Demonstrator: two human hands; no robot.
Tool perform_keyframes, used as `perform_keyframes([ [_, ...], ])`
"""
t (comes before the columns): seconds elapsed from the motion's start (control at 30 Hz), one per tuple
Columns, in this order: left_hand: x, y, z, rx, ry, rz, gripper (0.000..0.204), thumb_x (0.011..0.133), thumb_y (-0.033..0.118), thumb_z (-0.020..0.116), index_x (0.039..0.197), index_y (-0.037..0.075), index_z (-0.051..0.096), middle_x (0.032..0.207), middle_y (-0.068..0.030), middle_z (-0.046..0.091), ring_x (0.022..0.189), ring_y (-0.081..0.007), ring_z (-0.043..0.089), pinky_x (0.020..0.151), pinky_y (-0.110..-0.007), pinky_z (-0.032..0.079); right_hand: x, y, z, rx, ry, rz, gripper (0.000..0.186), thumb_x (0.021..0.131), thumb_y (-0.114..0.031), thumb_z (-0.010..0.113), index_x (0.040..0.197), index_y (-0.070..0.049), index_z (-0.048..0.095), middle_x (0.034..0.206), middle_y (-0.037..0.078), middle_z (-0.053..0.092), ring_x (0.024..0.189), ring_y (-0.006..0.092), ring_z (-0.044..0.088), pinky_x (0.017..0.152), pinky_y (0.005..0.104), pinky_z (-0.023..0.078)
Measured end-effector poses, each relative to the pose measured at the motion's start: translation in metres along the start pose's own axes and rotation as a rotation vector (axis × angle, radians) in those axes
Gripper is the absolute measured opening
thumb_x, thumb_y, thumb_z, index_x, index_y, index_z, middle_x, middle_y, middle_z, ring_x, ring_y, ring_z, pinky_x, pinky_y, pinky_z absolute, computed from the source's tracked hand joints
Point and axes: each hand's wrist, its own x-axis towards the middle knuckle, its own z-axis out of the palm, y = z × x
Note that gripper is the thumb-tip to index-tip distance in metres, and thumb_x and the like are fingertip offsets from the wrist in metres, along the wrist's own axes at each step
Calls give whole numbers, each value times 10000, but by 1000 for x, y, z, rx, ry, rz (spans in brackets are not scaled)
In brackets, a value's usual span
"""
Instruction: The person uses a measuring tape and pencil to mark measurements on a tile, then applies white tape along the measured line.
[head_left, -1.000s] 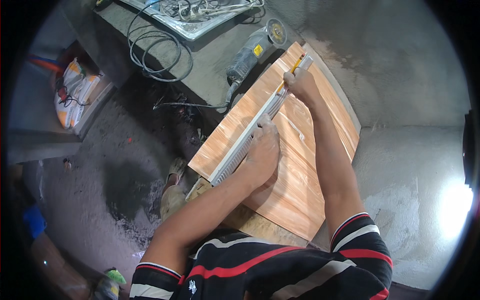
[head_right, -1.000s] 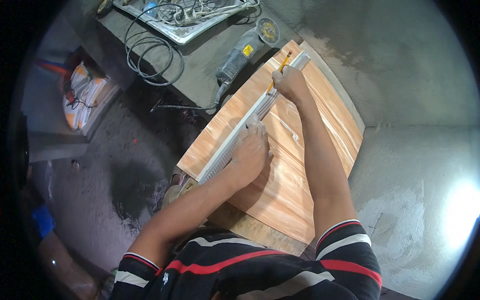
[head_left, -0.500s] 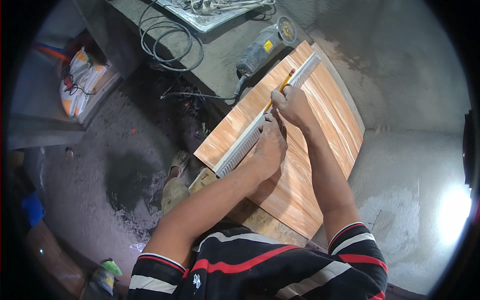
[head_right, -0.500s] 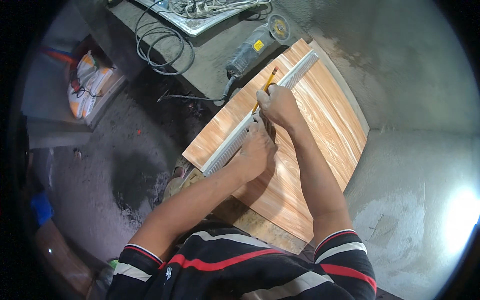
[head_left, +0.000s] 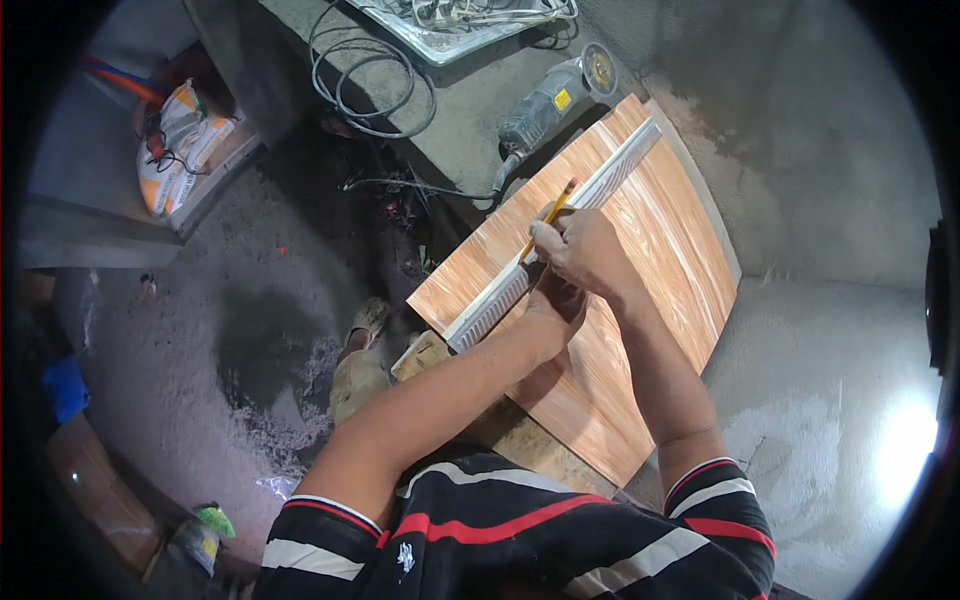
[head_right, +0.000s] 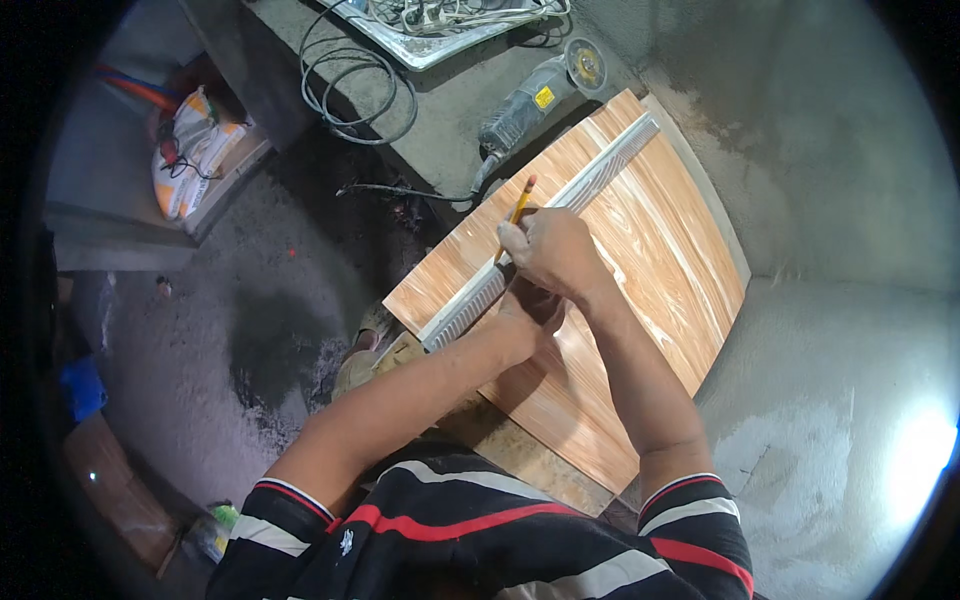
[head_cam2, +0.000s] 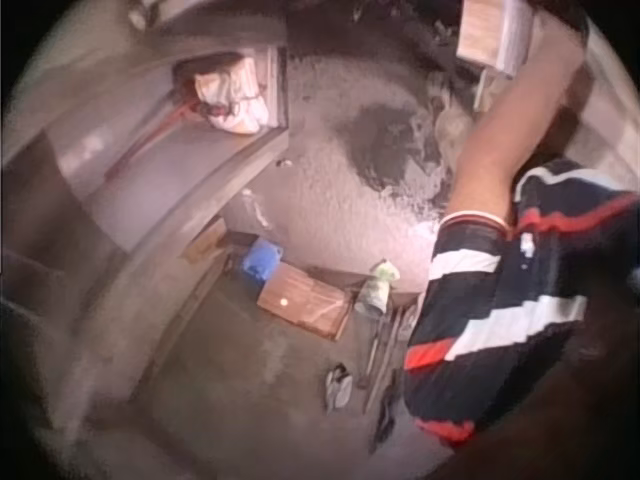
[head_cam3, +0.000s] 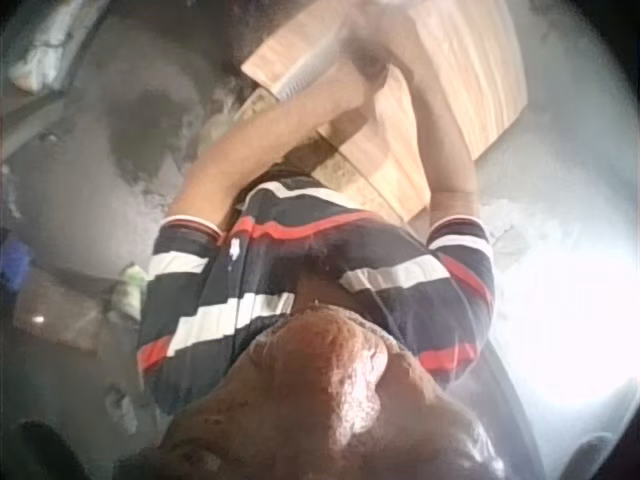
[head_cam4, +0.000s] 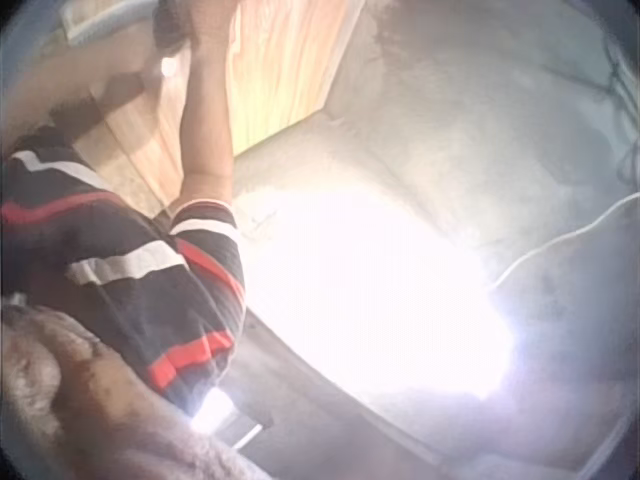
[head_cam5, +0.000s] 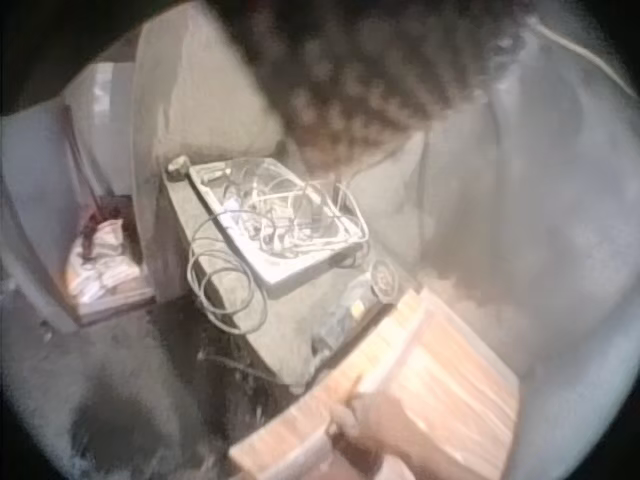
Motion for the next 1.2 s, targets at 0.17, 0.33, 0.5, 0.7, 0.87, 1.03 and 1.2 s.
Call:
perform_keyframes([
  [0.17, 9, -16, 41, 51, 396, -19, 477, 1070, 331, 437, 1471, 97, 547, 1514, -135, 550, 1443, -327, 459, 1213, -501, 311, -3, -13, 10, 31, -49, -115, 465, 932, -368, 546, 781, 37, 716, 761, 283, 673, 718, 469, 661, 738, 514, 540],
  [0.33, 13, -17, 56, -145, 566, -107, 613, 1044, 417, 500, 1519, 29, 482, 1472, -189, 560, 1373, -326, 521, 1142, -464, 412, -10, -26, 18, 51, -135, -142, 446, 926, -375, 556, 785, 7, 739, 790, 263, 698, 750, 460, 680, 755, 514, 540],
  [0.5, 19, -21, 58, -208, 614, -151, 680, 1026, 459, 529, 1522, -1, 466, 1498, -223, 525, 1354, -341, 520, 1085, -481, 443, -23, -49, 21, -129, -145, -173, 421, 920, -423, 581, 838, -60, 778, 828, 216, 738, 771, 431, 706, 828, 525, 524],
  [0.7, 33, -28, 55, -240, 571, -261, 765, 1004, 511, 563, 1526, -36, 446, 1530, -263, 483, 1331, -358, 519, 1017, -501, 480, -34, -71, 29, -308, -178, -149, 359, 931, -472, 633, 946, -157, 802, 901, 134, 780, 889, 385, 716, 1115, 662, 263],
  [0.87, 24, -10, 47, 467, 617, -218, 879, 963, 588, 603, 1531, -60, 429, 1604, -298, 385, 1323, -376, 483, 947, -488, 493, -39, -73, 37, -230, -199, -138, 370, 918, -502, 634, 938, -175, 808, 886, 128, 780, 900, 372, 707, 1144, 623, 235],
  [1.03, 29, 3, 40, 732, 558, -355, 919, 943, 641, 599, 1540, -38, 434, 1653, -271, 339, 1374, -366, 412, 1000, -455, 427, -48, -93, 32, -202, -207, -146, 385, 898, -537, 640, 944, -198, 818, 879, 120, 779, 936, 374, 688, 1164, 614, 186],
  [1.2, 31, 4, 41, 764, 541, -378, 921, 942, 650, 590, 1544, -31, 439, 1659, -270, 335, 1395, -377, 384, 1005, -447, 385, -48, -86, 34, -216, -187, -125, 382, 878, -548, 658, 961, -213, 824, 886, 131, 778, 974, 373, 661, 1170, 634, 154],
])
